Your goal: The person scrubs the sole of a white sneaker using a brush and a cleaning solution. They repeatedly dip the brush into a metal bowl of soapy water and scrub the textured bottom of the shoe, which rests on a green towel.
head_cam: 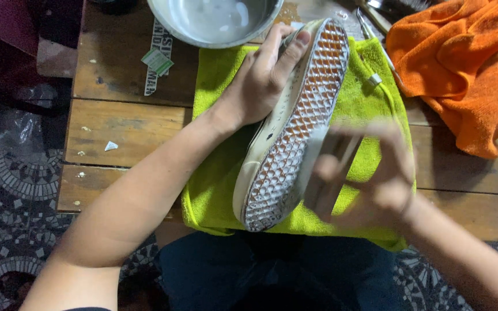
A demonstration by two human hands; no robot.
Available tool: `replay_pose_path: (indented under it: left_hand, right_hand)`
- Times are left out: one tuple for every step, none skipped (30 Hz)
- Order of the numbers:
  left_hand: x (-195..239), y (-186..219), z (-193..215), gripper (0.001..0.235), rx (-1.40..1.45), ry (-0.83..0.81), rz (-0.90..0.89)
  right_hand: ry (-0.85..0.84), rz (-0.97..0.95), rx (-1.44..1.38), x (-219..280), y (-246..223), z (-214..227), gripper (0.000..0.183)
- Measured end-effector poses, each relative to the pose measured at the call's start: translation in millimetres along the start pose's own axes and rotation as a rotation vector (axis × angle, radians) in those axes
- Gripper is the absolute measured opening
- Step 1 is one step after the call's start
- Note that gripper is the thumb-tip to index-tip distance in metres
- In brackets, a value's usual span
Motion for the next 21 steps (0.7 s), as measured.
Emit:
replay_pose_path:
  left_hand:
    - [0.2, 1.7, 0.8, 0.084, 0.004, -0.040, 0.033]
    - [2.2, 2.2, 0.4, 0.091, 0.009, -0.082, 0.070]
    - [1.8, 0.7, -0.2, 0.091, 0.010, -0.080, 0.070]
    - [1.2, 0.0, -0.3, 0.084, 0.010, -0.058, 0.045]
    - [0.6, -0.6, -0.6, 0.078, 0.009, -0.036, 0.020]
    - [2.0, 1.1, 0.0, 0.078, 0.008, -0.038, 0.022]
    - [3.3, 2.7, 0.5, 0.078, -0.006, -0.033, 0.044]
    - [4.0, 4.9, 1.1, 0.079, -0.020, -0.028, 0.063]
    - [3.4, 2.7, 0.0, 0.079, -0.022, -0.031, 0.063]
    - [2.0, 1.2, -0.3, 0.077, -0.008, -0.035, 0.042]
    - [0.4, -0.3, -0.2, 0.076, 0.006, -0.040, 0.022]
    - [1.0, -0.1, 0.2, 0.076, 0.005, -0.038, 0.021]
    - [1.2, -0.3, 0.7, 0.076, 0.003, -0.036, 0.033]
    - [0.8, -0.2, 0.4, 0.076, 0.003, -0.035, 0.042]
    - [2.3, 3.9, 1.1, 0.076, 0.004, -0.033, 0.039]
    - [4.0, 6.4, 1.5, 0.083, -0.005, -0.052, 0.087]
    - [5.8, 8.9, 1.8, 0.091, -0.014, -0.073, 0.136]
    - [4.0, 6.6, 1.3, 0.091, -0.015, -0.071, 0.134]
    - [2.3, 4.9, 0.5, 0.084, 0.004, -0.084, 0.105]
    - [1.5, 2.6, -0.2, 0.077, 0.023, -0.099, 0.080]
    - [2.3, 5.4, 0.2, 0.077, 0.021, -0.099, 0.080]
  right_hand:
    - [-0.005, 0.083, -0.065, 3.3, -15.0, -4.1, 0.039]
    - [-0.012, 0.162, -0.134, 7.9, -32.1, -8.0, 0.050]
    - [-0.012, 0.163, -0.135, 4.2, -23.3, -7.0, 0.050]
    - [-0.004, 0.079, -0.142, 0.8, -12.3, -6.4, 0.050]
    - [0.005, -0.005, -0.150, -2.4, -1.3, -5.5, 0.052]
    - [0.006, -0.008, -0.150, -1.4, 22.6, -5.4, 0.052]
    - [-0.016, 0.072, -0.116, -0.6, 44.9, -5.2, 0.050]
    - [-0.039, 0.154, -0.080, 0.1, 67.7, -4.6, 0.051]
    - [-0.037, 0.151, -0.078, -1.4, 66.4, -4.7, 0.051]
    - [-0.040, 0.152, -0.061, -3.9, 66.6, -5.1, 0.057]
    - [-0.043, 0.153, -0.044, -6.5, 67.0, -5.7, 0.064]
    - [-0.042, 0.156, -0.044, -6.9, 47.4, -10.8, 0.064]
    - [-0.005, 0.083, -0.120, -7.0, 29.4, -15.6, 0.068]
    - [0.030, 0.012, -0.193, -6.8, 12.0, -19.8, 0.077]
    - [0.029, 0.016, -0.191, -8.1, 9.6, -21.3, 0.077]
    - [0.008, 0.143, -0.126, -9.8, 4.8, -23.4, 0.068]
    - [-0.011, 0.270, -0.060, -10.9, -0.1, -25.6, 0.061]
    - [-0.010, 0.272, -0.059, 16.2, 40.4, -35.0, 0.061]
    - [0.056, 0.143, -0.128, 43.3, 83.6, -43.4, 0.058]
    - [0.123, 0.011, -0.200, 71.0, 125.6, -52.6, 0.057]
    - [0.125, 0.010, -0.201, 33.3, 118.7, -38.1, 0.057]
Point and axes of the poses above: each hand's wrist, its own x-axis away from the middle knuckle, its own z-axis out of the back of the hand, y = z × x, the point moved 2 cm from there along -x, towards the middle knuckle, and after that the axes turned 14 degrees about z, right-handed, at the moved point
